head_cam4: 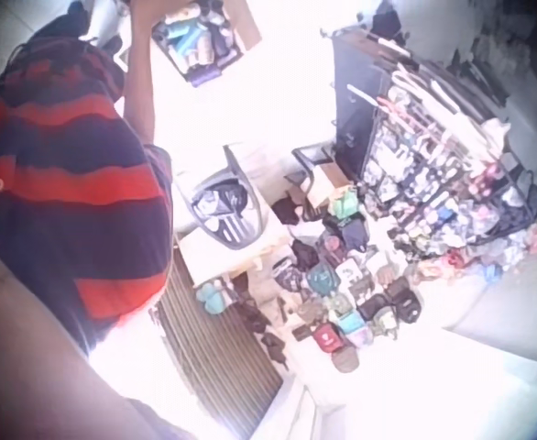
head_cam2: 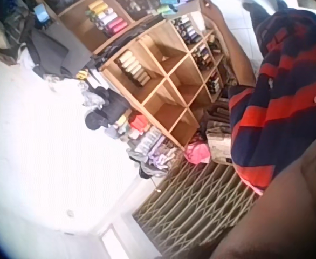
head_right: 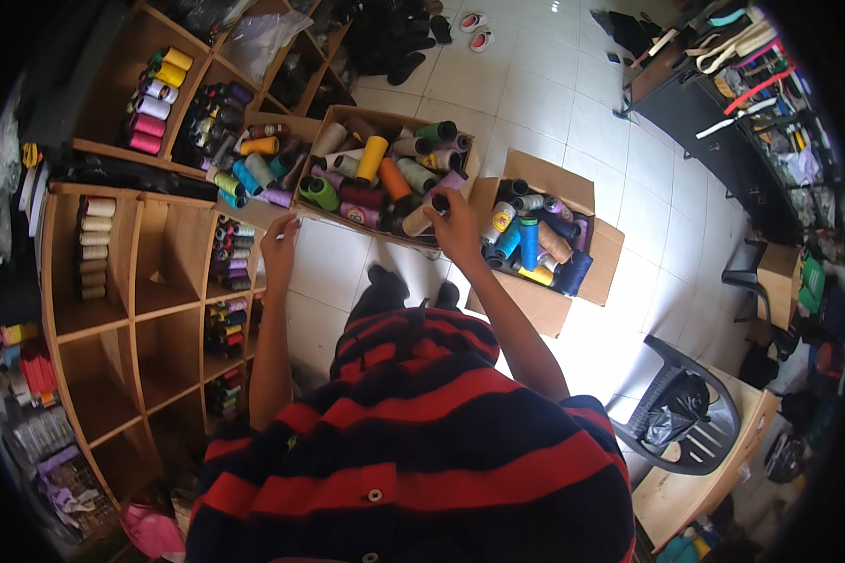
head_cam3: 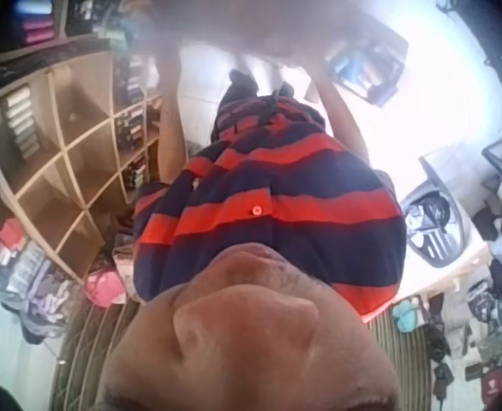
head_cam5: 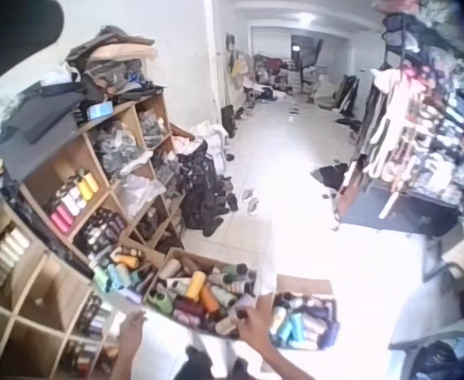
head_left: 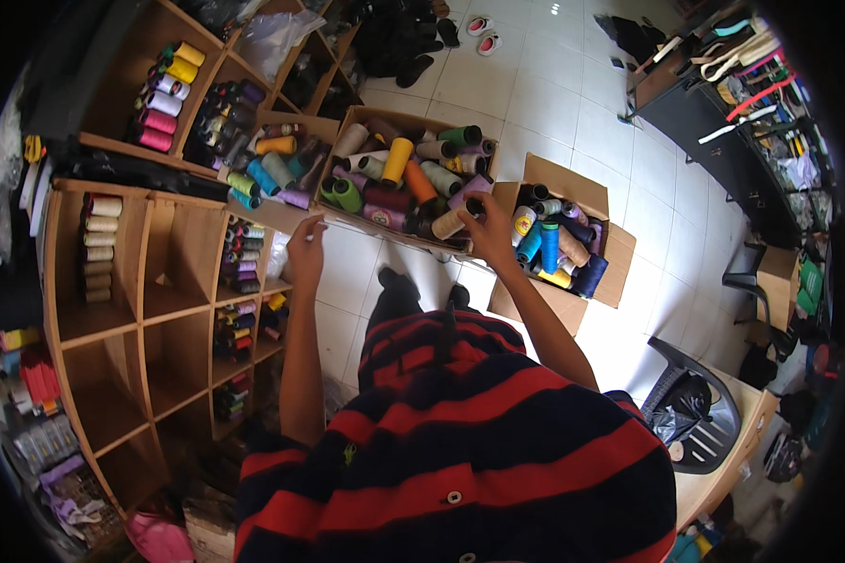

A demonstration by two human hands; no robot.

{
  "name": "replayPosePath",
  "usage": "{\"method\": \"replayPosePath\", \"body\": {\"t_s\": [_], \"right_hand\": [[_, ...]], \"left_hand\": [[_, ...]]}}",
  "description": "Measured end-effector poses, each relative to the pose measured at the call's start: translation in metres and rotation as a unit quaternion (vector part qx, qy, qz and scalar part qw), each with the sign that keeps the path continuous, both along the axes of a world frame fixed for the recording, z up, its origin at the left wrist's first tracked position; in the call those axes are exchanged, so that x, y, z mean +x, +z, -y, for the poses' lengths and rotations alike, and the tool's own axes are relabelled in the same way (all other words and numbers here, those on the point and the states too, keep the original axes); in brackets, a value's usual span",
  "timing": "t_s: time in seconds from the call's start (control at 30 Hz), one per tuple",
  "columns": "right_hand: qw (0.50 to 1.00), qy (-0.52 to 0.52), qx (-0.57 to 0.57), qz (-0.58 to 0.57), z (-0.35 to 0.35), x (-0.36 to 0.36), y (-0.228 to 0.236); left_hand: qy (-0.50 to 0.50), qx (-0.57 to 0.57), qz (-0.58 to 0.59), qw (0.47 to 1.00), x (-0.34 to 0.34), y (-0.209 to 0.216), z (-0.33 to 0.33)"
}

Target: The person organizes thread spools by taking them from cardboard boxes on the floor and placing them onto wooden shelves in a storage unit.

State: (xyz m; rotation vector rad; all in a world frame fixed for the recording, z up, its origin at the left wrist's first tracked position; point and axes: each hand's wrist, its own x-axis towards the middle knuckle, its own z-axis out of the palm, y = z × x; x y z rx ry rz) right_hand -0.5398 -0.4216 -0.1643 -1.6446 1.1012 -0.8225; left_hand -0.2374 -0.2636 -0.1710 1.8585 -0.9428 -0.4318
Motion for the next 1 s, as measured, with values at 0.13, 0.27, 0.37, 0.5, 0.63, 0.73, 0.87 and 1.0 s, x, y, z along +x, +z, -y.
{"method": "replayPosePath", "body": {"t_s": [0.13,0.27,0.37,0.5,0.63,0.73,0.87,1.0], "right_hand": [[0.993,-0.009,-0.12,-0.007,0.015,0.004,-0.002],[0.989,0.005,-0.142,-0.038,0.033,0.019,-0.002],[0.993,0.029,-0.102,-0.058,0.042,0.038,0.004],[0.985,0.063,-0.107,-0.118,0.053,0.064,-0.003],[0.966,0.136,-0.146,-0.167,0.061,0.089,-0.012],[0.962,0.155,-0.091,-0.206,0.063,0.103,-0.026],[0.965,0.071,-0.09,-0.236,0.054,0.115,-0.029],[0.958,0.0,-0.104,-0.268,0.043,0.114,-0.028]], "left_hand": [[-0.024,0.032,0.007,0.999,-0.016,0.002,0.037],[-0.068,0.034,0.057,0.995,0.004,-0.001,0.067],[-0.085,0.009,0.09,0.992,0.028,-0.017,0.089],[-0.096,0.003,0.037,0.995,0.056,-0.03,0.12],[-0.099,0.029,0.027,0.994,0.087,-0.045,0.138],[-0.118,0.037,0.031,0.992,0.107,-0.061,0.147],[-0.159,0.065,0.026,0.985,0.125,-0.077,0.154],[-0.234,0.08,0.03,0.969,0.138,-0.078,0.161]]}}
